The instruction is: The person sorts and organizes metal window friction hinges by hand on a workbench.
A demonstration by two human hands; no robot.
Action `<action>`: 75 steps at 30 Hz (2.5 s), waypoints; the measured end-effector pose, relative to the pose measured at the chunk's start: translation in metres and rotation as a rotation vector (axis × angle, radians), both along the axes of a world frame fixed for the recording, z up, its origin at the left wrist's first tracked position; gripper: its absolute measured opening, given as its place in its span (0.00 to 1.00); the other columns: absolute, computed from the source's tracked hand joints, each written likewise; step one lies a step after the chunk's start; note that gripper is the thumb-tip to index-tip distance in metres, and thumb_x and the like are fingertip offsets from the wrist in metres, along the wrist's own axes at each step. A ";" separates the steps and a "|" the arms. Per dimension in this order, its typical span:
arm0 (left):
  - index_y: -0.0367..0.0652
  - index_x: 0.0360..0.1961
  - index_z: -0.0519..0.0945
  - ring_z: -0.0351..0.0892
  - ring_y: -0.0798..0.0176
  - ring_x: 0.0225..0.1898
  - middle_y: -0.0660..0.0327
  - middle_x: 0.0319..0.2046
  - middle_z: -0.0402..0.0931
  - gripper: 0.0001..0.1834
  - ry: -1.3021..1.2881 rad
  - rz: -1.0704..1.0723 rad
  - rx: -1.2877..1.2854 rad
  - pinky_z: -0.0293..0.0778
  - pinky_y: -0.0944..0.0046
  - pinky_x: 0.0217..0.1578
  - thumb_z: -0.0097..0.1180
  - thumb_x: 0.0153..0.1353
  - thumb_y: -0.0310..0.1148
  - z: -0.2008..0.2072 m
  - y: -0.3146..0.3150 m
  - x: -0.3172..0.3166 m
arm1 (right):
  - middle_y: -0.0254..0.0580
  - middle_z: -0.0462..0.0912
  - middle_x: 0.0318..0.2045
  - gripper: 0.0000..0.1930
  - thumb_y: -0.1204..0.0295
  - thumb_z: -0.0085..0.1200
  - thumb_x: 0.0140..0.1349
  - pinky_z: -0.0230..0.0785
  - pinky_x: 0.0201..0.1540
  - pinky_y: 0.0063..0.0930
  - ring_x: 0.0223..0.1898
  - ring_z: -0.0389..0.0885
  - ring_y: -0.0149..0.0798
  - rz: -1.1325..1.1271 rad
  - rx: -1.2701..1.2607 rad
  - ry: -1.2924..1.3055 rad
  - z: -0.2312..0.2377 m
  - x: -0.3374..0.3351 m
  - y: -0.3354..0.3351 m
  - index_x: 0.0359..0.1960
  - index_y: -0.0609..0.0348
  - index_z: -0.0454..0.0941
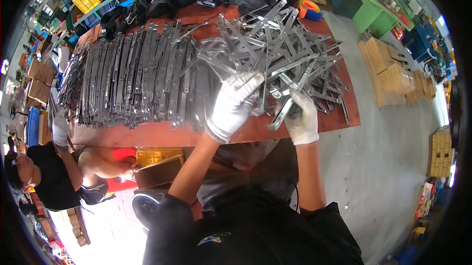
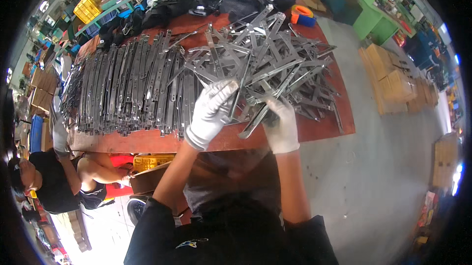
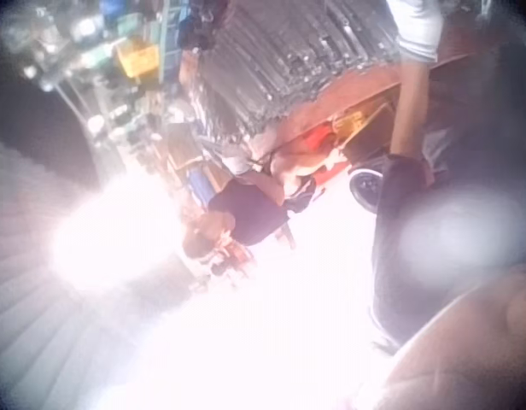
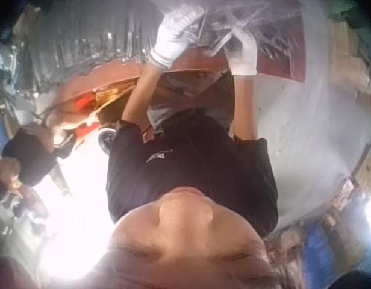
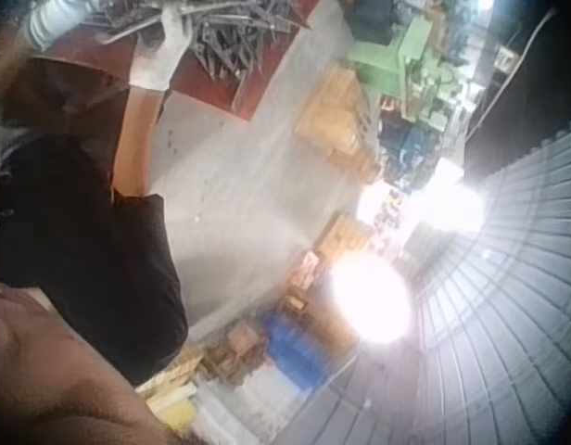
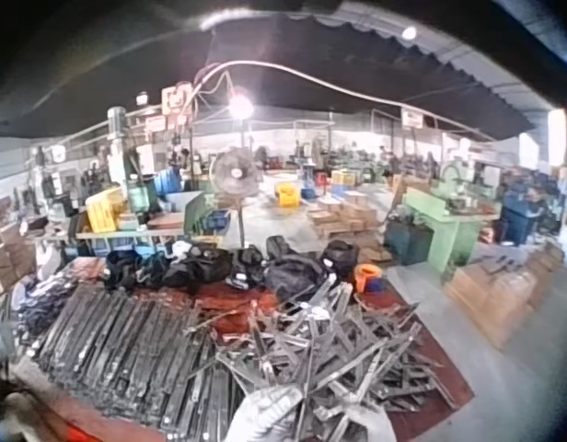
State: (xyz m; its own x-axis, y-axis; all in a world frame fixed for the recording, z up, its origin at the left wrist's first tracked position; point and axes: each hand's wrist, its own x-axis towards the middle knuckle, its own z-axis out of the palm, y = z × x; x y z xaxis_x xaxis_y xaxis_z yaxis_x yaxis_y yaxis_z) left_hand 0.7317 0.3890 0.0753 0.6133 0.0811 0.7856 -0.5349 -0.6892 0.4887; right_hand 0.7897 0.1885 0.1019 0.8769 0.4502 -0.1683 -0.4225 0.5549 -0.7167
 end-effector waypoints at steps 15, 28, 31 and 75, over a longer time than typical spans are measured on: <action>0.45 0.38 0.77 0.64 0.72 0.22 0.68 0.23 0.71 0.10 -0.129 -0.234 -1.329 0.61 0.71 0.28 0.59 0.75 0.39 0.069 0.004 -0.033 | 0.50 0.82 0.49 0.18 0.72 0.64 0.58 0.66 0.60 0.50 0.54 0.76 0.57 -0.295 -1.400 -1.367 -0.028 -0.030 -0.022 0.51 0.57 0.79; 0.29 0.68 0.73 0.84 0.63 0.48 0.56 0.49 0.85 0.40 0.564 -0.541 -0.861 0.76 0.62 0.56 0.63 0.68 0.54 0.024 0.024 -0.070 | 0.24 0.70 0.23 0.13 0.65 0.64 0.68 0.54 0.21 0.19 0.19 0.64 0.19 1.090 -0.696 0.021 0.051 -0.024 -0.038 0.45 0.60 0.78; 0.29 0.72 0.67 0.80 0.58 0.61 0.51 0.61 0.79 0.44 0.526 -0.396 -1.055 0.71 0.58 0.65 0.54 0.73 0.59 0.013 0.020 -0.088 | 0.22 0.67 0.21 0.12 0.65 0.61 0.67 0.49 0.19 0.19 0.17 0.61 0.18 1.104 -0.667 0.124 0.032 -0.037 -0.066 0.44 0.59 0.77; 0.62 0.63 0.78 0.60 0.46 0.74 0.62 0.67 0.69 0.27 0.319 0.076 0.520 0.52 0.39 0.74 0.61 0.63 0.51 -0.056 -0.105 0.069 | 0.22 0.71 0.22 0.13 0.69 0.60 0.72 0.58 0.27 0.27 0.28 0.64 0.20 0.195 -0.869 0.062 -0.150 -0.106 -0.056 0.30 0.66 0.79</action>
State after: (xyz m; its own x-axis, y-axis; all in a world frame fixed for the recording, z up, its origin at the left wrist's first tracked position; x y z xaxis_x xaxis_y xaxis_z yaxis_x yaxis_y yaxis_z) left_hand 0.8002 0.2837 0.0189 0.8320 -0.2108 0.5131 -0.3579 -0.9107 0.2062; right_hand 0.6837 0.1327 -0.0479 0.7761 0.2814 -0.5643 -0.5046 -0.2595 -0.8234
